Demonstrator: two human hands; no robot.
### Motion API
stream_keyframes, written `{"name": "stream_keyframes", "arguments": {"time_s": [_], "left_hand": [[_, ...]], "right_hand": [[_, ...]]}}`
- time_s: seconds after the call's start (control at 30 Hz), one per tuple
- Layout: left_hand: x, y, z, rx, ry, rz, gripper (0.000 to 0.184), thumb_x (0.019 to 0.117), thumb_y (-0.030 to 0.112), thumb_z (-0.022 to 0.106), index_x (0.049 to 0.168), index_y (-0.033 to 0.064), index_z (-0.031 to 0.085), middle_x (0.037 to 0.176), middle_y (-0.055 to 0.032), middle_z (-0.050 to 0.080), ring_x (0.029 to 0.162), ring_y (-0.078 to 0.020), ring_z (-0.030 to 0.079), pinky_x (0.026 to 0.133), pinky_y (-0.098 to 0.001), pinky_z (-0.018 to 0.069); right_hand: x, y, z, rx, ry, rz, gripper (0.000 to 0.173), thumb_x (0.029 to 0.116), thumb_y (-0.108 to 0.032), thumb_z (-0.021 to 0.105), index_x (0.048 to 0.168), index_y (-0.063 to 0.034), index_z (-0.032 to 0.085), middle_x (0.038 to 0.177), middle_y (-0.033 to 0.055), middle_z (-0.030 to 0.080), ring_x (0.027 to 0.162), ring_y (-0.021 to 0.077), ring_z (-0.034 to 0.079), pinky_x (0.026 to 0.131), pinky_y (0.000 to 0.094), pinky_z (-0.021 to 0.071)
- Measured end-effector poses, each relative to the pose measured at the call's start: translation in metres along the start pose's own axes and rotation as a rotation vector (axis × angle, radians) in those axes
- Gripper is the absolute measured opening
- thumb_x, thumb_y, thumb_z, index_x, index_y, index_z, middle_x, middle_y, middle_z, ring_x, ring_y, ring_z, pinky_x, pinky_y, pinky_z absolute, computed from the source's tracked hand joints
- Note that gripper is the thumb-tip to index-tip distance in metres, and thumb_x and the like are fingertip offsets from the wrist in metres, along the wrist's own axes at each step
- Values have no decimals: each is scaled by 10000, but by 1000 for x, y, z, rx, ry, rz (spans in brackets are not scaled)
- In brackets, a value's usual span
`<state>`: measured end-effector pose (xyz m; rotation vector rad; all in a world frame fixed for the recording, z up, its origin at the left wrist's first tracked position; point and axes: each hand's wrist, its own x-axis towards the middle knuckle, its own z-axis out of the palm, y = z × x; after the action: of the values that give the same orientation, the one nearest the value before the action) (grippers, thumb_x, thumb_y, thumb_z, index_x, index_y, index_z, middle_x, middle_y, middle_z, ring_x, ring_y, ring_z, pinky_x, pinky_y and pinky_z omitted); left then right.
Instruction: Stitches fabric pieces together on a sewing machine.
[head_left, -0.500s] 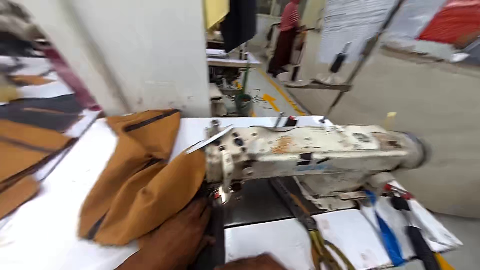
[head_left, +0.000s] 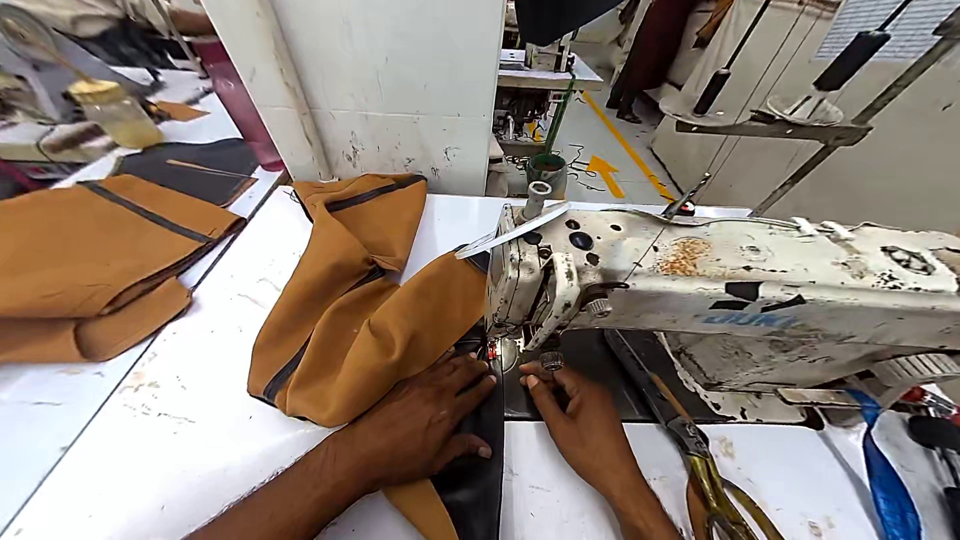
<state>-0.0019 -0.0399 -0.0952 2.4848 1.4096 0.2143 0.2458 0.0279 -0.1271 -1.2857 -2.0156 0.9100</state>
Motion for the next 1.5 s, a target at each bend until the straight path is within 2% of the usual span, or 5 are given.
{"name": "stream_keyframes", "arguments": {"time_s": [0.53,0.7,1.03,1.23,1.5], "left_hand": [[4,2,-1,22,3,-9,704,1022,645,405,1505,146,519,1580,-79,452,1555,-212,259,1299,-447,136],[8,20,-9,161,-22,-3,623,1043,541,448,1410,62,602,1440,-134,577,1453,-259,445,1270,-473,230],[1,50,-16,86,-170,-138,641,1021,508,536,1453,34,542,1459,-143,550,1392,-277,508,1196,-427,358],[-2,43,-11,67,-45,-110,492,1046,447,516,1318,63,660,1372,-107,631,1325,-229,576,1164,-376,410],[-5,38,-2,115,67,-70,335,1045,314,538,1223,93,717,1296,-51,668,1272,-172,605,1131,-328,449]], "right_hand": [[10,-11,-3,-140,69,31,204,989,-325,595,1044,-207,751,769,-86,692,642,53,641,596,290,558],[61,-35,0,-301,45,-1,274,918,-184,745,1051,50,698,1016,235,697,994,375,677,869,587,521],[85,-25,13,-173,65,135,367,948,15,644,1279,165,586,1333,343,583,1318,405,528,1128,487,386],[24,-41,-14,117,32,195,241,998,-189,664,1197,-68,599,848,48,724,681,183,696,592,386,594],[-41,-39,10,364,-117,273,183,973,-216,707,1140,-145,683,872,27,745,615,170,684,541,281,585]]}}
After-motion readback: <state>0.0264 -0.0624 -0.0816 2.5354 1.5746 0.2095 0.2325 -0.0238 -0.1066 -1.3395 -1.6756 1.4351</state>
